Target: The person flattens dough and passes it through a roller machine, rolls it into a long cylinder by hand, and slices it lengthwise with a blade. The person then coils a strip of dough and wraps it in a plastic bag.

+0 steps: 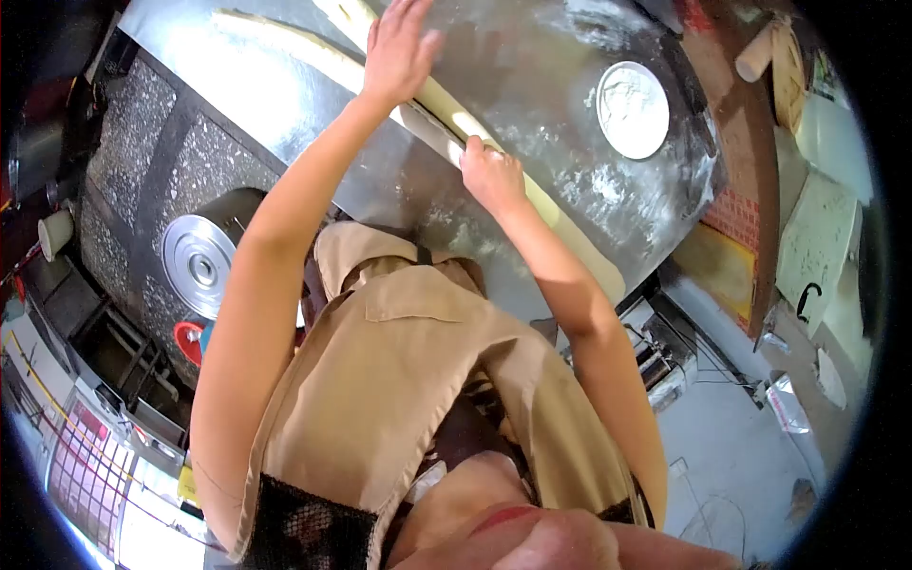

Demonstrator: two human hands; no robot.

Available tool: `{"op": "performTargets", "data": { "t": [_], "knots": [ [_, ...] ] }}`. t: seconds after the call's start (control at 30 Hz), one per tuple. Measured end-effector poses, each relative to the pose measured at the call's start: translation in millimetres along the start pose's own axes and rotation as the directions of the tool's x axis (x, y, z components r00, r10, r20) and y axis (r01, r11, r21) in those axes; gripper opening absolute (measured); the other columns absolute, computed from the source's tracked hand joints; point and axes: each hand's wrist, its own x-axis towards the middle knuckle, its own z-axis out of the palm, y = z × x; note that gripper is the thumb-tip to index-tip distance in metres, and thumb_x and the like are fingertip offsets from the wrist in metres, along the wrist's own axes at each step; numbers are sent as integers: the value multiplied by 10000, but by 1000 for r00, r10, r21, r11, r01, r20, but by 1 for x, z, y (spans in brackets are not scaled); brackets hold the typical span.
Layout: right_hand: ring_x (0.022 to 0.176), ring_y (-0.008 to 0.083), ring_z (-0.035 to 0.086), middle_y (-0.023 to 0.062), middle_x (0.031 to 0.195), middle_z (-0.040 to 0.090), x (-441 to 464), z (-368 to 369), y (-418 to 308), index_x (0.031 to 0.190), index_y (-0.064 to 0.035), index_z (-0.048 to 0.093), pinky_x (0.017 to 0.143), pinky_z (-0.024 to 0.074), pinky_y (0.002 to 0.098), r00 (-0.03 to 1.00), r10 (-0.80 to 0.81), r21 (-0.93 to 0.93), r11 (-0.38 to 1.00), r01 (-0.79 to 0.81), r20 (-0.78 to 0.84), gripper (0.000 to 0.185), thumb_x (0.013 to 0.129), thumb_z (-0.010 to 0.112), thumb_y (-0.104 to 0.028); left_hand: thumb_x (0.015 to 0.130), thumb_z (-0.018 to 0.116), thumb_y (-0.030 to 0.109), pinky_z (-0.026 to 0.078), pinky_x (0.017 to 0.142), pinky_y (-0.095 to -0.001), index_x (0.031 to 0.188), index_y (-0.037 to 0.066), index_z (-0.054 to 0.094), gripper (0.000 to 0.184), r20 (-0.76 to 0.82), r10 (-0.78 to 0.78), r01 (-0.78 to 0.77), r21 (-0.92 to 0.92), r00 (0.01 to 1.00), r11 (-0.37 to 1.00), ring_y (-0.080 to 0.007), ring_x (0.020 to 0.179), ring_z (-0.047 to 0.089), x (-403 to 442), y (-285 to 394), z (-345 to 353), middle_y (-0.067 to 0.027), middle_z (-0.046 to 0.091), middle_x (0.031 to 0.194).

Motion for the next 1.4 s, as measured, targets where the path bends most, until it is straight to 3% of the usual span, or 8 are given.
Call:
{"op": "performTargets", "data": {
  "t": [0.1,0.17,0.3,0.57,0.73,0.97,1.17,1.4],
  "knots": [
    [716,381,679,201,780,678,11,-16,14,876,-19,558,655,547,483,990,118,141,982,-128,72,231,929,507,-238,937,487,261,348,1035,-419,1226,26,554,379,-208,-359,301,-264,910,916,-373,1177,487,10,-10,-19,-190,541,1232],
    [783,409,661,207,774,670,3,-10,11,908,-25,563,716,521,500,983,179,166,969,-184,44,259,936,507,-276,887,549,293,343,988,-530,1072,53,633,314,-70,-434,435,2,898,900,-330,1089,547,5,-26,-31,-178,611,1076],
    [705,431,634,233,718,631,-17,-5,10,891,-25,548,633,498,506,918,318,409,890,-202,-238,237,918,554,-260,884,515,305,261,1068,-567,986,107,686,281,292,-304,84,582,907,809,-310,1116,547,-23,-44,-29,-109,639,1080],
    [654,422,618,210,700,626,-106,-79,41,860,-46,534,590,489,497,919,281,302,933,-195,-276,216,909,582,-251,865,505,287,201,1084,-598,1091,175,686,310,347,-409,170,552,844,817,-325,1160,542,-8,-14,-14,-95,596,1216],
    [696,398,640,174,780,663,-132,-76,47,900,-64,534,612,505,491,979,180,31,984,-177,-98,220,912,558,-283,858,557,319,151,1083,-641,1265,213,585,421,250,-146,68,298,957,952,-296,1265,470,-15,-8,-3,-64,474,1392],
    [704,408,646,188,792,667,-131,-72,51,911,-53,545,641,520,499,991,134,-15,991,-134,-18,218,927,511,-268,854,605,340,183,1069,-625,1283,242,562,443,189,-173,89,384,967,919,-245,1307,434,-31,7,0,-50,486,1391],
    [742,400,659,213,765,662,-119,-79,51,901,-25,555,672,523,500,985,154,-54,987,-150,75,212,921,473,-220,950,483,413,160,1102,-599,1261,203,570,385,257,15,-5,-37,966,999,-255,1339,395,-48,94,19,-84,449,1412],
    [725,397,668,218,762,669,-109,-76,53,898,-19,555,662,528,509,974,169,-18,986,-169,152,164,887,452,-146,973,413,441,140,1128,-575,1329,151,511,469,335,12,-57,125,942,991,-302,1409,273,-57,116,60,-118,387,1465]
  ]
}}
